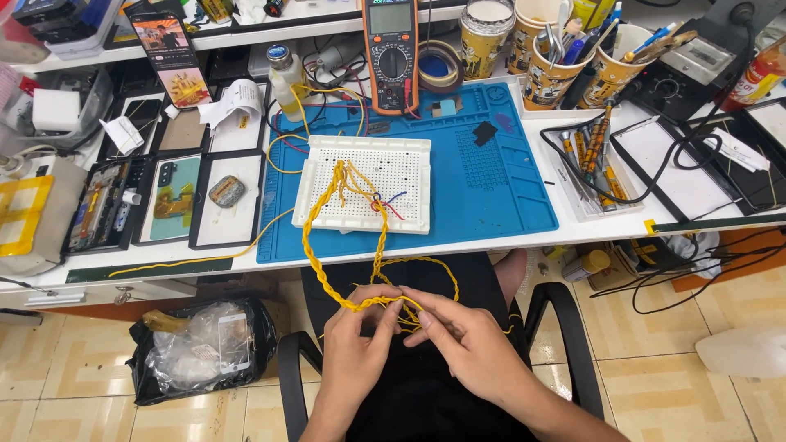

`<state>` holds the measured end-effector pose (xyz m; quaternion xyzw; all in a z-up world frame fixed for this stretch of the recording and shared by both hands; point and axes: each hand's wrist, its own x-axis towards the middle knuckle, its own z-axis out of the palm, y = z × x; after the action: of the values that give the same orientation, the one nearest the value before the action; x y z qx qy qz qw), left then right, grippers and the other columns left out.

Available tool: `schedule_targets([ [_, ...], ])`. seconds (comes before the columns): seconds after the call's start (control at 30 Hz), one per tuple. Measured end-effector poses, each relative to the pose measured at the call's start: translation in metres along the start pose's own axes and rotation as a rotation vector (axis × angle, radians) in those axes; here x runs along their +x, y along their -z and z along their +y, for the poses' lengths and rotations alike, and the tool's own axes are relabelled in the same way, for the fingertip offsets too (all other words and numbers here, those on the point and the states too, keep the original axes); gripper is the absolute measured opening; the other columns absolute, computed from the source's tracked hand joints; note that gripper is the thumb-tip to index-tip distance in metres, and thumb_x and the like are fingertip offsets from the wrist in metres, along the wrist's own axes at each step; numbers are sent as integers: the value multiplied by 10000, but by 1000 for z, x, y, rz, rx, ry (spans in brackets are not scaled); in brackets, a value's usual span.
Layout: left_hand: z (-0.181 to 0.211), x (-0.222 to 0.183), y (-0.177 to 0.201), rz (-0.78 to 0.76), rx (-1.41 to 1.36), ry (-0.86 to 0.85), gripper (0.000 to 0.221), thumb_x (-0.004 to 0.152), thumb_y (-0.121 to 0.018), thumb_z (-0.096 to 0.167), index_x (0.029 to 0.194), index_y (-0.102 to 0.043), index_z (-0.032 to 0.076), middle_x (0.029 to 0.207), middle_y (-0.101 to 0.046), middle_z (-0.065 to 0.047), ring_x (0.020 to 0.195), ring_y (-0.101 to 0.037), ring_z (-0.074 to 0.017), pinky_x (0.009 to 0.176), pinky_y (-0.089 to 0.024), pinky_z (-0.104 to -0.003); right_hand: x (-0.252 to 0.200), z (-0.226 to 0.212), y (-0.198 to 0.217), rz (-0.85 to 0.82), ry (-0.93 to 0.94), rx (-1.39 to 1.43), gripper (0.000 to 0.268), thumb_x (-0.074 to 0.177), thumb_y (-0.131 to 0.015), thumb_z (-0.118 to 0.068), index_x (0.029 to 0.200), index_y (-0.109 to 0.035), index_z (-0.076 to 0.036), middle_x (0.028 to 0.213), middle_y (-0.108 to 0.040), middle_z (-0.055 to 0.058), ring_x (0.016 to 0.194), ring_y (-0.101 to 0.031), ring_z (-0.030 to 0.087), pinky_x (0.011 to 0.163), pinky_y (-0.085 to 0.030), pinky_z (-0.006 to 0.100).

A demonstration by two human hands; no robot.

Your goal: The person is braiding three yellow wires together on an electronics repair workbench.

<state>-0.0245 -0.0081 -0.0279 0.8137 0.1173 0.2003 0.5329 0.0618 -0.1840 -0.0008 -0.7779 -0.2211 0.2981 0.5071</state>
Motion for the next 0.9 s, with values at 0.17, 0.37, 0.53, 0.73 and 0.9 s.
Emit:
schedule_targets([
  [0.17, 13, -1, 1, 52, -66, -40, 116, 1035, -733, 143, 1142, -773, 122, 1228, -782, -94, 661, -815, -121, 652, -680, -219, -2, -1, -5, 30, 103, 24, 490, 1060, -621, -287, 1542, -701, -262, 1396, -884, -23, 1035, -950, 98, 915, -664, 201],
  [0.37, 13, -3, 0, 47, -390, 236, 168, 1013, -768, 107, 1168, -767, 42, 794, -838, -127, 687, -857, -182, 720, -745, -287, -5, 3, -14, 142, 265, -172, 549, 1038, -665, -271, 1582, -622, -328, 1632, -685, -22, 405, -364, 105, 452, -463, 254],
  [0.53, 2, -2, -1, 68, -481, 261, 246, 951, -828, 64, 1187, -781, 12, 914, -863, -145, 761, -861, -202, 749, -729, -300, -5, 7, -21, 129, 449, -199, 592, 1064, -671, -189, 1639, -531, -178, 1704, -583, 80, 1052, -574, 173, 713, -588, 244],
  [0.73, -6, -1, 0, 110, -639, 261, 322, 868, -879, -68, 1159, -762, 3, 977, -875, -199, 878, -881, -258, 847, -761, -384, -5, 6, -24, -18, 463, -136, 710, 1082, -666, -172, 1716, -351, -134, 1832, -338, 138, 1469, -578, 196, 676, -628, 220],
  [0.9, -23, -4, -2, 103, -738, 245, 344, 885, -850, -120, 1186, -751, 11, 1126, -855, -181, 923, -887, -288, 913, -716, -372, -2, 14, -20, -33, 573, -189, 758, 1108, -672, -150, 1752, -278, -78, 1859, -282, 182, 1628, -507, 304, 1300, -379, 439],
])
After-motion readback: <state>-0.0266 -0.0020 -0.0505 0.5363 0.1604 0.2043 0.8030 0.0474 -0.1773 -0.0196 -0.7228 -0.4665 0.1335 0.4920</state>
